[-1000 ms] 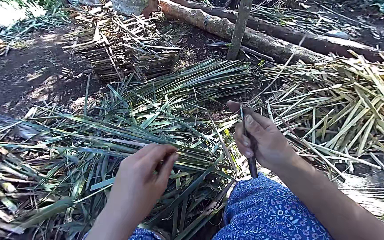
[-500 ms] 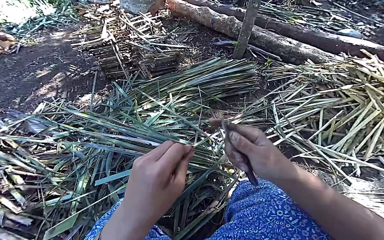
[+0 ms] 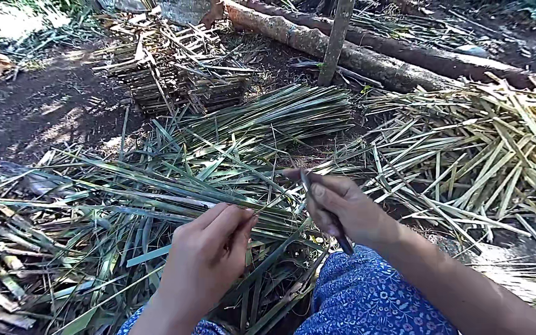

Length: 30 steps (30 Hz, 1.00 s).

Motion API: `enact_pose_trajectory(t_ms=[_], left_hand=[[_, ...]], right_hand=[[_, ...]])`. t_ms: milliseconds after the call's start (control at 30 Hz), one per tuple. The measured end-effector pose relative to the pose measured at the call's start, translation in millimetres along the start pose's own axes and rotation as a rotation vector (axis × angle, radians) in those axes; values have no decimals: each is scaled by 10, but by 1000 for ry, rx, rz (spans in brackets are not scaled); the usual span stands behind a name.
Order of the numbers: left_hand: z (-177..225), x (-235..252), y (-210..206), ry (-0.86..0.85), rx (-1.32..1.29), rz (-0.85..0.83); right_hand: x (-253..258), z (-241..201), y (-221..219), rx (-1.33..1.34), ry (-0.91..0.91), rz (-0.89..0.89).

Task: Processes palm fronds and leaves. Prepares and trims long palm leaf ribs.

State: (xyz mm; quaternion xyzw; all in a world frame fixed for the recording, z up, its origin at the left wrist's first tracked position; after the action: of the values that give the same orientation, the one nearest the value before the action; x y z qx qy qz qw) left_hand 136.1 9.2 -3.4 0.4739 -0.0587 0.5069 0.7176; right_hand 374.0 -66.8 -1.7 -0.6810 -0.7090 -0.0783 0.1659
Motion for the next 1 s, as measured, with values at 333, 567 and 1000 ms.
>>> enact_pose_trajectory(t_ms=[333,567,1000], left_hand=[[-85,25,13,70,67,-109],[135,48,-54,-14,67,41],[-40,-17,164,162,-147,-113]], right_hand=[[-23,-80,183,-2,110,279],[-71,57,-201,72,-13,-26],[23,-107,223,28,165,405]])
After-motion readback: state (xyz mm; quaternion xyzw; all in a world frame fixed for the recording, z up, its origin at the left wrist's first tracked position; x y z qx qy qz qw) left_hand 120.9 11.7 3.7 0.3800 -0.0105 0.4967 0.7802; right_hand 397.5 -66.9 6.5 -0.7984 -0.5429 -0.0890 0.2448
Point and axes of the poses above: each hand's wrist, its own x-axis towards the middle knuckle, its own y-axis out of the back of the hand, z = x × y, the point moved 1 cm from there along x, towards the middle knuckle, and after that the axes turned 13 degrees about y, right-handed, at the moved point
